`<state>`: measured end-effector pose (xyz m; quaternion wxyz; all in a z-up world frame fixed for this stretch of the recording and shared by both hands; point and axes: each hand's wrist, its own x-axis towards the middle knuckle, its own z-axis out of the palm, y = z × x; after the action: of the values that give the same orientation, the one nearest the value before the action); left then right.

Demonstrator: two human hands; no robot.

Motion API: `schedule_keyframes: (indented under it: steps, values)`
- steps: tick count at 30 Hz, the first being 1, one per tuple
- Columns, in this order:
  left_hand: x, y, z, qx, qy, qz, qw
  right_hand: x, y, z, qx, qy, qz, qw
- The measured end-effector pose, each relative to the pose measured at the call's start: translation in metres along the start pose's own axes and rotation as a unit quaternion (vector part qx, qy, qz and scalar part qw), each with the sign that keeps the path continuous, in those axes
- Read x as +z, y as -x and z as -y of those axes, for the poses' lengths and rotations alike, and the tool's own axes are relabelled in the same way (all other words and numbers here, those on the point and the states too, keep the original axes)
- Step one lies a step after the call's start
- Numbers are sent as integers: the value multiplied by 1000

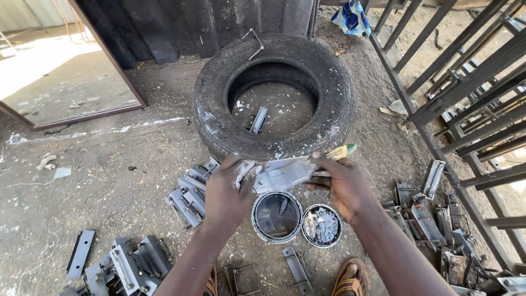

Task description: Painting small metal brackets using a paintbrush and a can of paint

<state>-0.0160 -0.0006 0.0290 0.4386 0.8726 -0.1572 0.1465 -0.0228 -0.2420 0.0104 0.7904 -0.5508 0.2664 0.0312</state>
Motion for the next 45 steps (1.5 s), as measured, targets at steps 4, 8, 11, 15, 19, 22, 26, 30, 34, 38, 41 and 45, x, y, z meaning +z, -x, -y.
schedule_keyframes:
  steps: [4,8,11,15,19,22,26,30,34,38,41,45]
  values:
    - [-8,0,2,-64,-20,25,997,-42,-28,4,-79,365,-115,921]
    - [1,0,15,-319,49,57,945,-10,12,35,-116,412,-145,892]
    - [25,15,57,-407,271,3,872,-5,15,26,-229,105,0,968]
    - [46,31,70,-450,346,9,823,9,28,22,-215,72,88,970]
    - [62,28,62,-465,372,-9,804,27,36,17,-197,76,118,970]
    - [50,22,45,-449,379,-12,809,17,26,23,-168,142,87,972]
    - [32,8,33,-412,352,-30,840,-29,0,34,-202,214,21,956]
    - [32,9,44,-444,413,-37,795,-36,14,49,-247,281,-41,927]
    - [29,8,48,-490,483,-36,725,-9,29,49,-235,107,90,962]
    - [26,12,38,-507,531,-16,679,-28,6,42,-240,145,113,953]
    - [22,9,37,-530,533,-10,660,-42,3,50,-280,155,21,947]
    - [27,9,39,-534,559,-10,634,-19,17,50,-276,111,58,953]
